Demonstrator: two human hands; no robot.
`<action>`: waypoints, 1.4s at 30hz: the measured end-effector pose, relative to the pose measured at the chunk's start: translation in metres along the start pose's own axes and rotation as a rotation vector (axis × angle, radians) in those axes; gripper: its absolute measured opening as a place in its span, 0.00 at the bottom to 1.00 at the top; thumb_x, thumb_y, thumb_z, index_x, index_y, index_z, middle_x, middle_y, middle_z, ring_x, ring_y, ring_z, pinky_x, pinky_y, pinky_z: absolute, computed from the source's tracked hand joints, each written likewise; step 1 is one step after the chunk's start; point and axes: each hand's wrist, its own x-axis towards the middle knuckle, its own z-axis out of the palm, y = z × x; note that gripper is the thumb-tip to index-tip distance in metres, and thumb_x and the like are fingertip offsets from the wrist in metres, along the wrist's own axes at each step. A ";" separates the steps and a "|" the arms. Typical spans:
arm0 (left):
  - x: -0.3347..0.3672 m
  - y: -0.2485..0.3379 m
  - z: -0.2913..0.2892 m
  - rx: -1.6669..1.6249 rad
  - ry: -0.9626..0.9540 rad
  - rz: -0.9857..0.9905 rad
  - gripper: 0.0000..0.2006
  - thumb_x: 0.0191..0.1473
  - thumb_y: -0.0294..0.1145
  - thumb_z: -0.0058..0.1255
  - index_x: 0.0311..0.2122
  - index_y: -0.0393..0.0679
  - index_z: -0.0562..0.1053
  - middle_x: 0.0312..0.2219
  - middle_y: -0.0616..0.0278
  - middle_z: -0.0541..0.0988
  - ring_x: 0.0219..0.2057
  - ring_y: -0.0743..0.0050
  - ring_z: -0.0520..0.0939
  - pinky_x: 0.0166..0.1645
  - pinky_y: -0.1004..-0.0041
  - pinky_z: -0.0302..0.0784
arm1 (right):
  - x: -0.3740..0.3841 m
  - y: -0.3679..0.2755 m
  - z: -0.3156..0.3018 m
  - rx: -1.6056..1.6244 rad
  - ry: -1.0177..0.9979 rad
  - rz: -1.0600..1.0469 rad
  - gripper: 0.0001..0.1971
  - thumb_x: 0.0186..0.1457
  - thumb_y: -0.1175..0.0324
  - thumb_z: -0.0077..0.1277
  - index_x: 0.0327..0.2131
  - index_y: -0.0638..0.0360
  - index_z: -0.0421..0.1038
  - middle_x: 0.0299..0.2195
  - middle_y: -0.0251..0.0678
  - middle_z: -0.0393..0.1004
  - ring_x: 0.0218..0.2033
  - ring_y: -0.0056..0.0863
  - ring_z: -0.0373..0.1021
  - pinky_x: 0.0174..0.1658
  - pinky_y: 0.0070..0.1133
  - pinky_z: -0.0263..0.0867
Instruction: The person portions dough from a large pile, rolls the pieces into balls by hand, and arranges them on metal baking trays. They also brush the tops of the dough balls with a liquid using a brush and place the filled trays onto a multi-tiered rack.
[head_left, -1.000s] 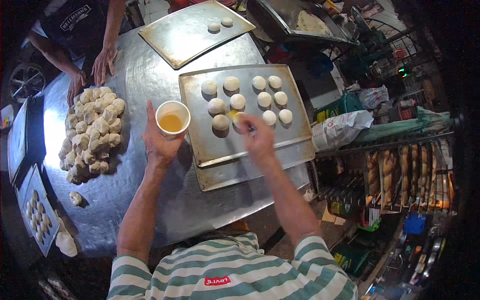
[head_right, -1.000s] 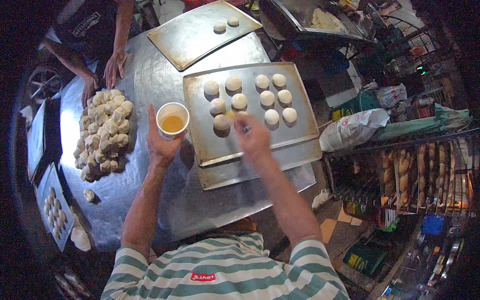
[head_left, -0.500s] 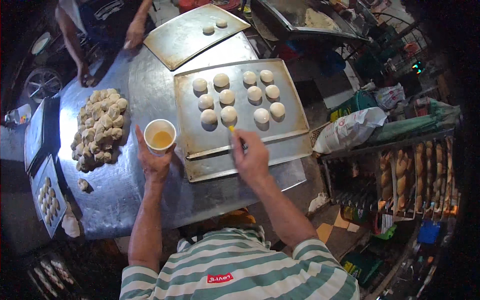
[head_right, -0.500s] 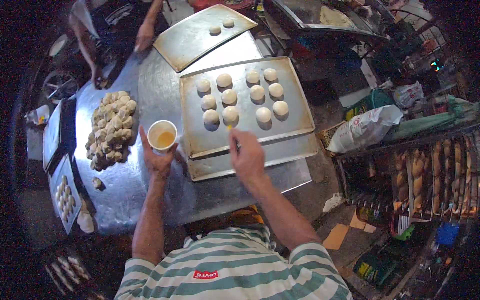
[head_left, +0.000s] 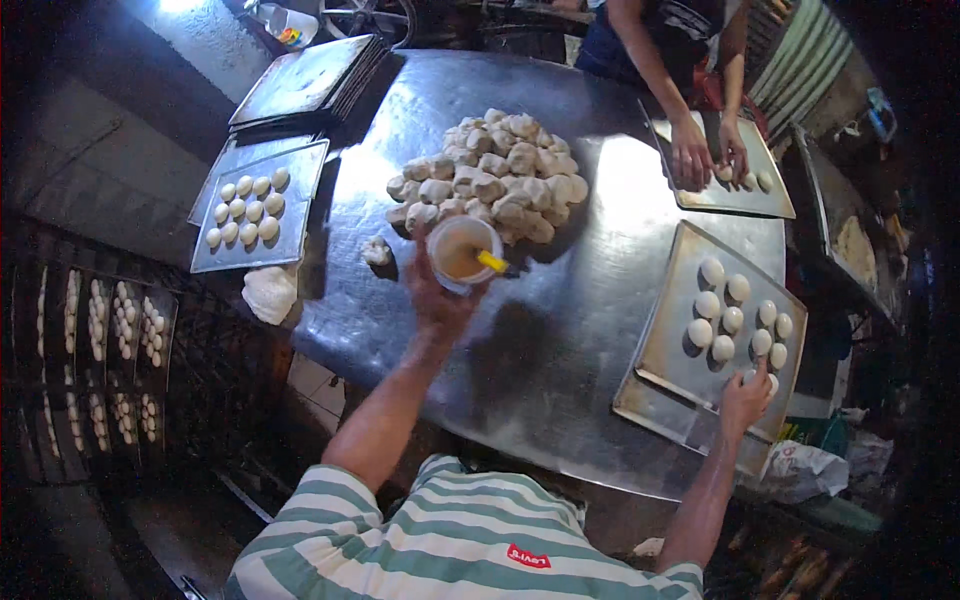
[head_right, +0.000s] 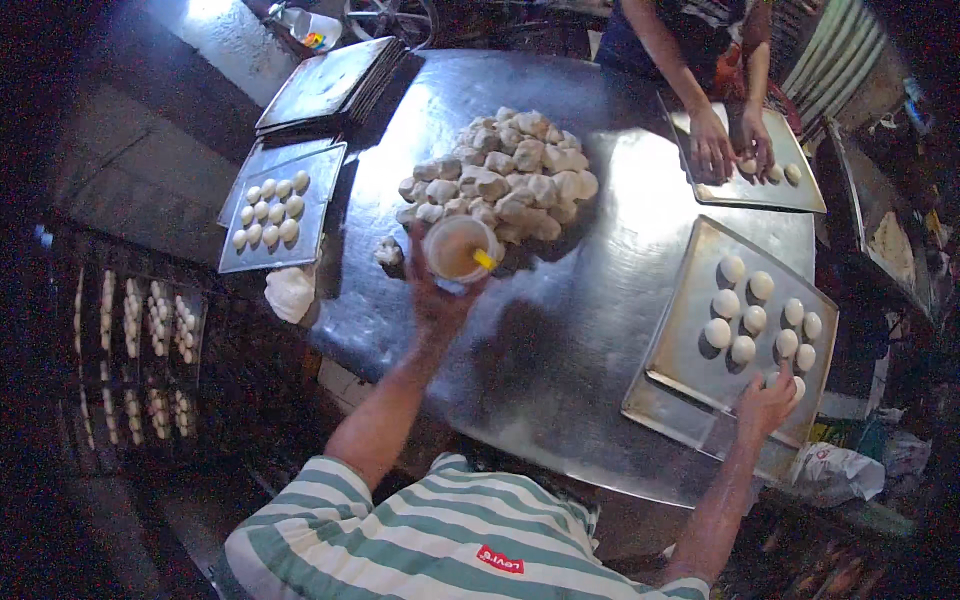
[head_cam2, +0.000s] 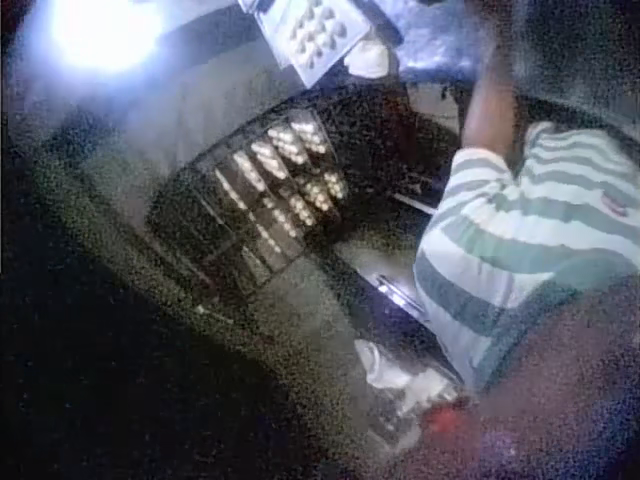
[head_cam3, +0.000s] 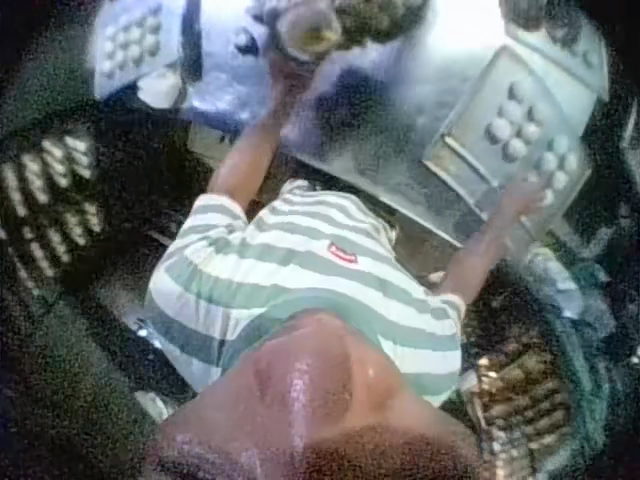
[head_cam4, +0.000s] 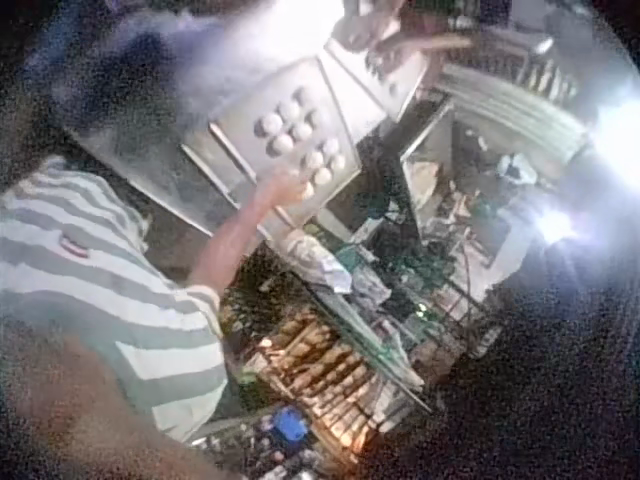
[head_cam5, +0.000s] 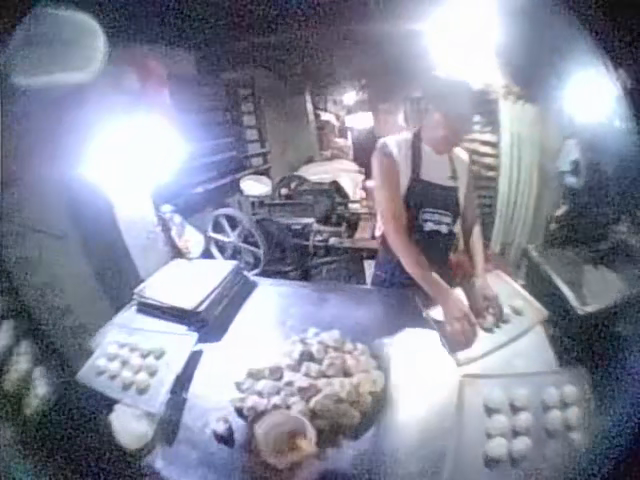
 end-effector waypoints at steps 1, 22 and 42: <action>0.022 -0.034 -0.009 -0.196 0.094 0.006 0.63 0.36 0.44 0.79 0.73 0.43 0.49 0.54 0.44 0.73 0.52 0.42 0.75 0.58 0.49 0.70 | -0.003 -0.006 -0.001 -0.011 0.006 -0.003 0.30 0.57 0.63 0.59 0.63 0.51 0.66 0.58 0.45 0.71 0.60 0.48 0.65 0.61 0.45 0.62; 0.011 -0.142 -0.004 -0.292 0.102 -0.207 0.35 0.57 0.26 0.62 0.67 0.39 0.59 0.59 0.49 0.72 0.52 0.63 0.77 0.51 0.68 0.79 | 0.017 0.034 -0.004 0.547 -0.021 -0.097 0.28 0.51 0.75 0.61 0.58 0.58 0.70 0.50 0.46 0.76 0.49 0.48 0.71 0.54 0.39 0.66; -0.138 0.196 0.170 0.225 -0.722 -0.161 0.21 0.53 0.40 0.63 0.52 0.47 0.80 0.41 0.54 0.80 0.45 0.54 0.81 0.53 0.58 0.76 | 0.075 0.189 -0.017 0.368 0.034 0.016 0.21 0.55 0.59 0.61 0.51 0.55 0.76 0.48 0.44 0.75 0.50 0.46 0.73 0.51 0.39 0.70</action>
